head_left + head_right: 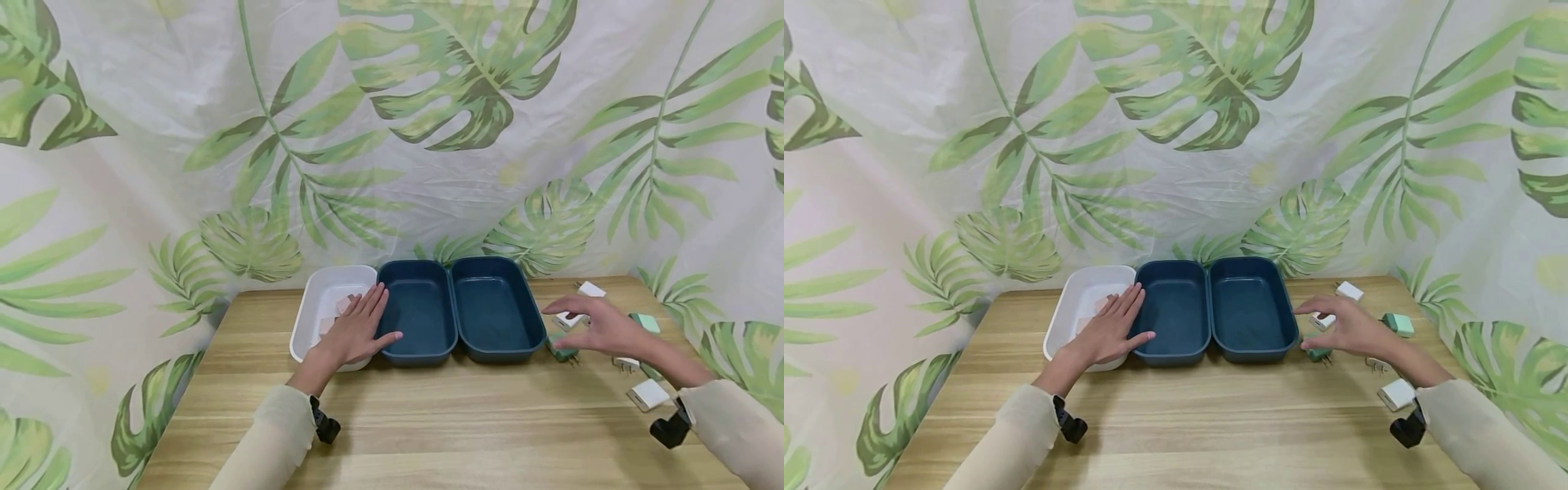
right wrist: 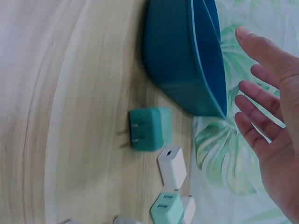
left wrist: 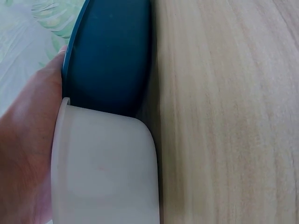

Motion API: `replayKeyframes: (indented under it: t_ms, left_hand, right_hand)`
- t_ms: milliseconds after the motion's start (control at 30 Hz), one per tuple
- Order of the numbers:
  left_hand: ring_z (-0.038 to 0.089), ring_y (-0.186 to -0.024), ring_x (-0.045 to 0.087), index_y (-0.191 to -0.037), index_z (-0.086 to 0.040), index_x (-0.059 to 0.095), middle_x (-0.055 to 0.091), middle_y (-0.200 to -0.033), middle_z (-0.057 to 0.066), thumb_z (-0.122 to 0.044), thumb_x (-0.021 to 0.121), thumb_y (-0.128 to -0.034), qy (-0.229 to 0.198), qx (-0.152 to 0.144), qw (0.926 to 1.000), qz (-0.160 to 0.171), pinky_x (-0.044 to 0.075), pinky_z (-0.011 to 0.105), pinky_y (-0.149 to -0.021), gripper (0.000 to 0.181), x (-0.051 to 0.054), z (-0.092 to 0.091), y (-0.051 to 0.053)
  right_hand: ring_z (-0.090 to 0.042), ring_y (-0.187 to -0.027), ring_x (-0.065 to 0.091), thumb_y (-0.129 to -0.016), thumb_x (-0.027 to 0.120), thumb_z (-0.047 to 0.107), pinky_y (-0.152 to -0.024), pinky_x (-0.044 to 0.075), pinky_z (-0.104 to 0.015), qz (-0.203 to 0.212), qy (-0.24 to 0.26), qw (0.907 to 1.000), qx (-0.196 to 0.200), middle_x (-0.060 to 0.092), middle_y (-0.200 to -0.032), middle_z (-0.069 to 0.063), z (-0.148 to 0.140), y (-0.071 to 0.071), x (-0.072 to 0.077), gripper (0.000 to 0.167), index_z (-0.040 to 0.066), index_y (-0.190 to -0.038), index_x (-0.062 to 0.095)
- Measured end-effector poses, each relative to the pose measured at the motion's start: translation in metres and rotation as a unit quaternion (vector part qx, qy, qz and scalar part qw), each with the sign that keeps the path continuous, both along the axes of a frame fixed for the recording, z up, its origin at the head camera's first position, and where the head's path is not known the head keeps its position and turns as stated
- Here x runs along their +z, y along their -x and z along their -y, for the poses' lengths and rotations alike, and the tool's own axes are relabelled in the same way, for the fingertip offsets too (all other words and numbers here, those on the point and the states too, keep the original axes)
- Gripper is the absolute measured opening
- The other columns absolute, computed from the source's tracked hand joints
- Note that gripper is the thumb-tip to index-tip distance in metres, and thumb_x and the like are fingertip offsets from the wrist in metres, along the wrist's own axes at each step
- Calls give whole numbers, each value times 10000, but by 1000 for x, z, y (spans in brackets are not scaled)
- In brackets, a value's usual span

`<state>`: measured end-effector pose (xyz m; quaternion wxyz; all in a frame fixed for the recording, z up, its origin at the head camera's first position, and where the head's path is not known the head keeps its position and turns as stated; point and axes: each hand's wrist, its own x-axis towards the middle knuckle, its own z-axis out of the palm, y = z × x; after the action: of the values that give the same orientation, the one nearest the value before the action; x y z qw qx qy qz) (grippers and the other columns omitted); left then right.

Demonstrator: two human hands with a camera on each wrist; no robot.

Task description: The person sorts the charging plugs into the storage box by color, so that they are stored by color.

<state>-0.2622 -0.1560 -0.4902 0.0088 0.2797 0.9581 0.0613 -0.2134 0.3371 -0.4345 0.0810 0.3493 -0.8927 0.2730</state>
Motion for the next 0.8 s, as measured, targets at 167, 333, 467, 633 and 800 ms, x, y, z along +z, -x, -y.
replayKeyframes:
  t_ms: [167,333,467,633,800]
  left_hand:
    - [288,-1653,46,-1699,-40,96,37,-1785,142,-704,396,-1054,12,-49,10000,9,101,515,-1325,973,-3,-1,2]
    - [280,-1654,33,-1701,-40,101,38,-1787,139,-700,394,-1058,-10,-74,10000,-23,96,510,-1326,967,-5,-2,3]
    - [282,-1654,40,-1701,-43,92,47,-1786,144,-696,399,-1058,-28,-42,10000,2,95,508,-1326,967,-4,-2,2]
    - [285,-1654,47,-1701,-39,96,35,-1787,137,-701,399,-1054,0,-12,10000,10,99,511,-1326,974,-2,-1,1]
    - [288,-1653,55,-1699,-31,119,54,-1786,142,-741,357,-1046,-100,-30,9999,-42,106,513,-1324,994,-6,2,2]
  right_hand:
    - [-71,-1031,683,-759,971,203,-796,612,-307,-3,67,10000,-45,767,-1177,-30,-10,-2,-8,503,116,-1211,768]
    - [-48,-1007,685,-733,986,208,-778,624,-337,71,-6,9999,-99,774,-1150,-72,-18,1,-19,516,92,-1189,775]
    - [-103,-972,711,-714,998,221,-776,625,-365,236,-100,9994,-213,777,-1143,-75,-22,6,-23,539,95,-1189,777]
    - [-158,-968,724,-715,998,213,-792,615,-366,452,-40,9989,-127,769,-1134,-70,-26,10,-29,546,51,-1187,777]
    - [-206,-1009,731,-733,990,203,-826,616,-358,745,-28,9972,-69,761,-1148,-82,-28,14,-38,552,9,-1199,767]
